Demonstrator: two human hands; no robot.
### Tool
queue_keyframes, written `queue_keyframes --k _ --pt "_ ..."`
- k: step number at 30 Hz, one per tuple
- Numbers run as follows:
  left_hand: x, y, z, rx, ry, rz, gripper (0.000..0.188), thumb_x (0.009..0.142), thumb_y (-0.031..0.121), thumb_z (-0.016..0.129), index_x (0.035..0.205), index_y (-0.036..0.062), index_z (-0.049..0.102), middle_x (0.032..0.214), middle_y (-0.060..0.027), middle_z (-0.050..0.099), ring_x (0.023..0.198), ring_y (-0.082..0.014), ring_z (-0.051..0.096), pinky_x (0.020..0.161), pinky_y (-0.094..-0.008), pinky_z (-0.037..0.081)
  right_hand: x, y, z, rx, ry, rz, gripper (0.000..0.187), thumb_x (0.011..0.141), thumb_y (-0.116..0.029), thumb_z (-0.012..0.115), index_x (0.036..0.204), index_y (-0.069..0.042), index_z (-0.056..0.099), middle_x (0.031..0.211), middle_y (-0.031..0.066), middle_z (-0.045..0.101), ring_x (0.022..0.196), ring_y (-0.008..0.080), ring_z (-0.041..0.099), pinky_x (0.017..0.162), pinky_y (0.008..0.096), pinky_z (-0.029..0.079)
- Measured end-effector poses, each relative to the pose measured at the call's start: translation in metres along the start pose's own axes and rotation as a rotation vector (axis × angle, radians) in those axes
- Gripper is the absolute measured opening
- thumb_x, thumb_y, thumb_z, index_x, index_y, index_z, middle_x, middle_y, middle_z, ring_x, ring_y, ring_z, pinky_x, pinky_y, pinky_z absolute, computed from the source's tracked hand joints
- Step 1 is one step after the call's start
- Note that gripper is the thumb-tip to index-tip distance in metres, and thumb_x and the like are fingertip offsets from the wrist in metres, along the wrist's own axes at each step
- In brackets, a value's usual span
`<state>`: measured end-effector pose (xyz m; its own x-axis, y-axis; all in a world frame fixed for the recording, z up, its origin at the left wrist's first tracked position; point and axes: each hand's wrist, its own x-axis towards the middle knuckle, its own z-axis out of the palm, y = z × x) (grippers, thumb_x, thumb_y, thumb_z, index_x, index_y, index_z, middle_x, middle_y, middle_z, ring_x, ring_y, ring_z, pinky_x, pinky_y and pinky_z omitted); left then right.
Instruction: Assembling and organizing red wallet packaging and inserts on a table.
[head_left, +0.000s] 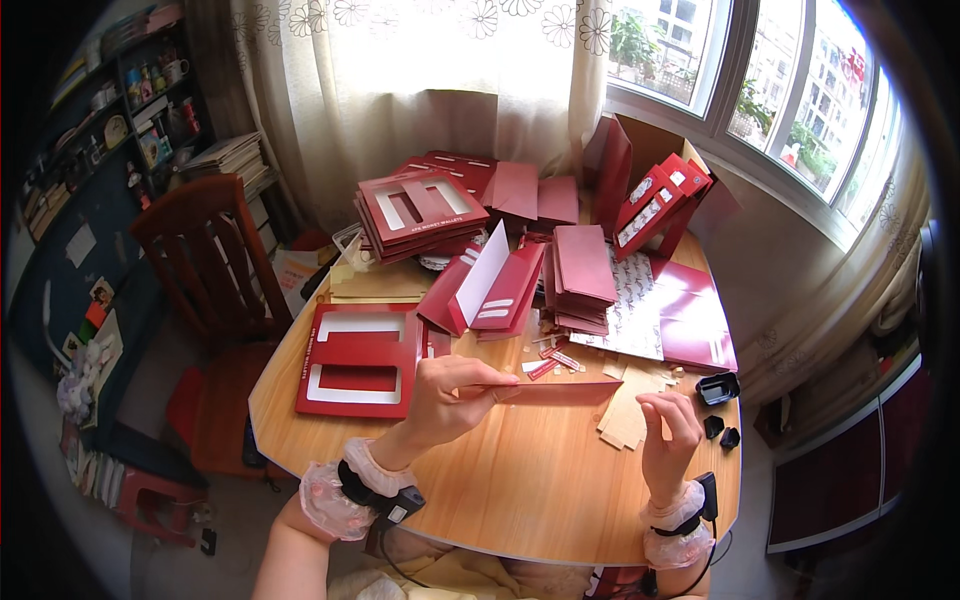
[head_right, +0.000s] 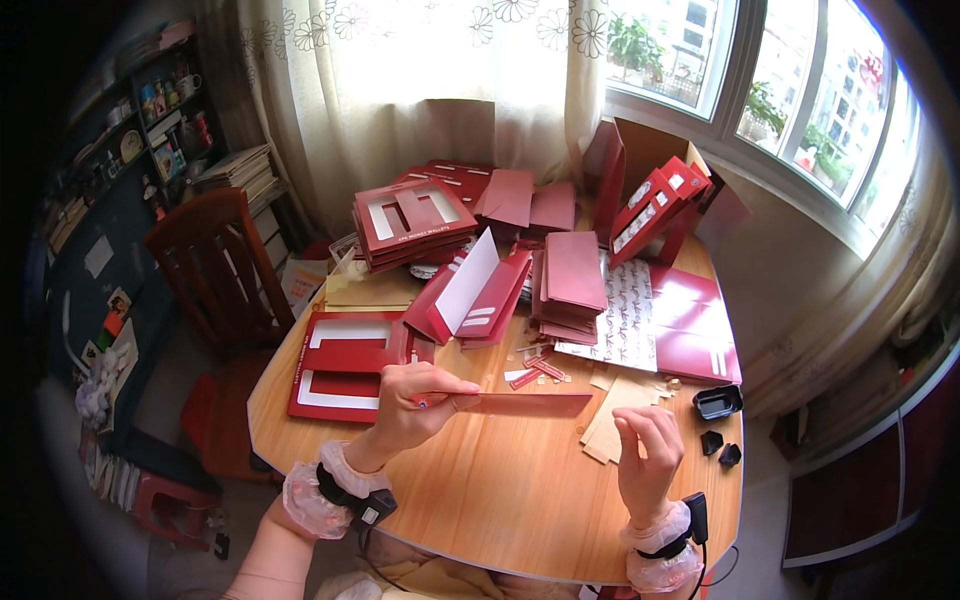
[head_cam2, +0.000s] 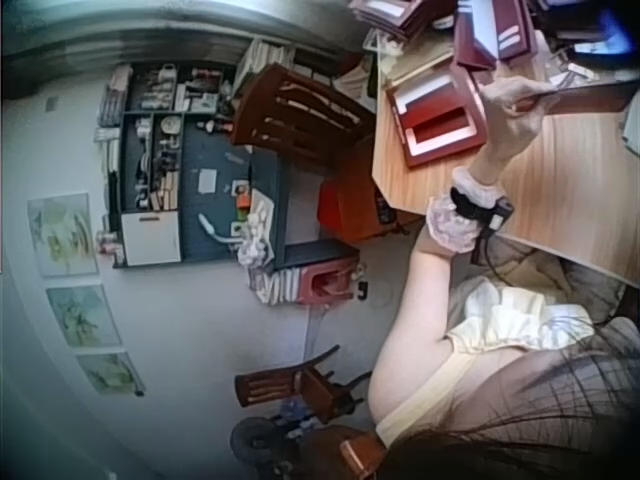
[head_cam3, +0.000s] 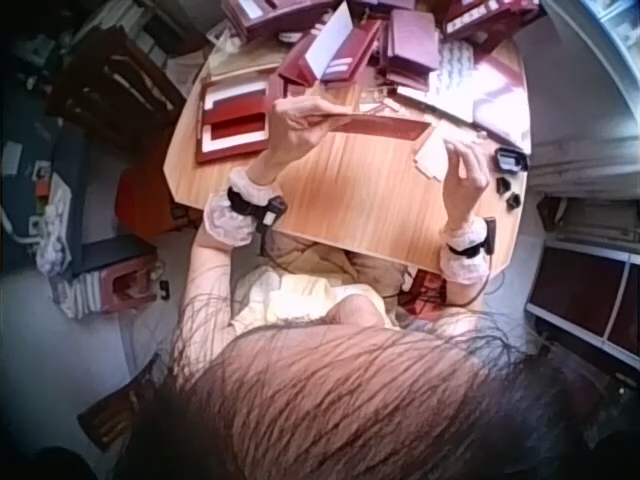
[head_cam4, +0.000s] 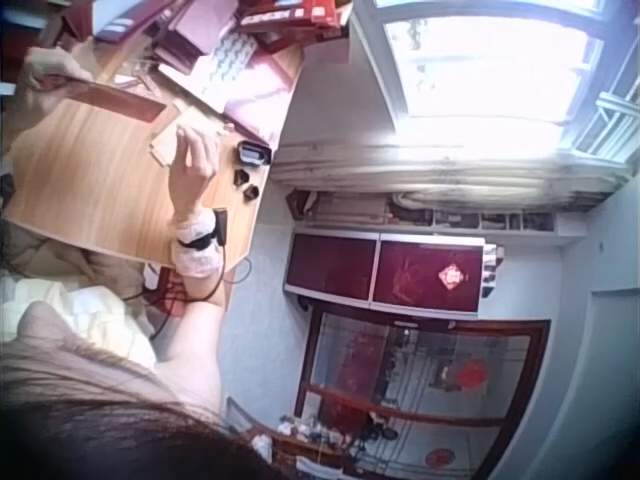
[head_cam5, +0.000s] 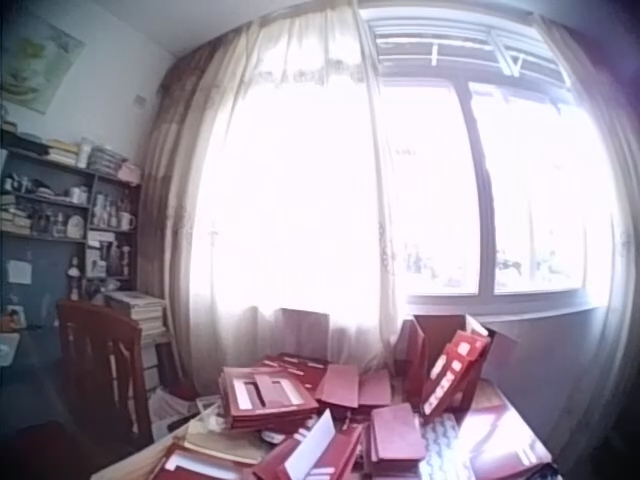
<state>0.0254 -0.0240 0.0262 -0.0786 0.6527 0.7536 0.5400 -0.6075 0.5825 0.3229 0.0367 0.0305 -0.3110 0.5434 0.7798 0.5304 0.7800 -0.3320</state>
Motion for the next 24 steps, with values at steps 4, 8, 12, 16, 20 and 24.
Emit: queue_keyframes --k 4,8,12,16,20,24 --pt "-0.011 0.004 0.017 -0.375 -0.039 -0.303 0.009 0.083 0.003 0.082 0.090 0.0020 0.079 0.083 -0.0079 0.078 0.072 -0.0103 0.072 0.062 -0.0261 0.055 -0.006 -0.011 0.012 0.399 -0.069 0.309 0.018 0.086 0.004 0.070 0.104 0.002 0.070 0.088 0.0104 0.071 0.086 0.0201 0.068 0.078 0.0313 0.052" --pt "-0.014 -0.002 0.020 -0.347 -0.153 -0.343 0.010 0.085 0.007 0.081 0.093 0.0008 0.078 0.079 -0.0084 0.077 0.069 -0.0096 0.070 0.059 -0.0262 0.054 -0.025 -0.001 0.018 0.581 -0.159 0.486 0.004 0.089 0.006 0.069 0.092 0.004 0.068 0.079 0.0086 0.068 0.076 0.0134 0.064 0.070 0.0266 0.049" --pt "-0.012 -0.001 0.015 -0.114 -0.412 -0.347 0.014 0.087 0.016 0.080 0.094 0.0041 0.079 0.075 -0.0096 0.075 0.062 -0.0134 0.069 0.059 -0.0271 0.053 -0.023 0.001 0.017 0.585 -0.127 0.516 0.005 0.090 0.008 0.067 0.091 0.004 0.067 0.081 0.0024 0.066 0.076 0.0082 0.059 0.071 0.0228 0.046" --pt "-0.015 0.007 0.023 -0.109 -0.435 -0.236 0.019 0.090 0.027 0.076 0.091 0.0092 0.080 0.069 -0.0110 0.071 0.057 -0.0241 0.066 0.056 -0.0336 0.051 -0.025 -0.002 0.019 0.497 -0.163 0.398 0.005 0.086 0.007 0.071 0.089 0.005 0.067 0.077 0.0090 0.068 0.073 0.0144 0.064 0.067 0.0266 0.049" --pt "-0.012 0.011 0.024 -0.098 -0.512 -0.235 0.023 0.091 0.030 0.074 0.084 0.0080 0.077 0.061 -0.0111 0.064 0.054 -0.0288 0.062 0.053 -0.0373 0.047 -0.021 -0.010 0.017 0.541 -0.192 0.403 0.005 0.085 0.007 0.071 0.088 0.005 0.068 0.078 0.0104 0.069 0.073 0.0160 0.065 0.067 0.0268 0.049" --pt "-0.011 0.010 0.021 -0.079 -0.552 -0.216 0.024 0.092 0.030 0.074 0.083 0.0071 0.075 0.059 -0.0115 0.061 0.051 -0.0276 0.059 0.052 -0.0375 0.044 -0.017 -0.005 0.009 0.551 -0.163 0.442 0.004 0.087 0.007 0.071 0.088 0.005 0.068 0.076 0.0064 0.068 0.071 0.0123 0.062 0.067 0.0247 0.047"
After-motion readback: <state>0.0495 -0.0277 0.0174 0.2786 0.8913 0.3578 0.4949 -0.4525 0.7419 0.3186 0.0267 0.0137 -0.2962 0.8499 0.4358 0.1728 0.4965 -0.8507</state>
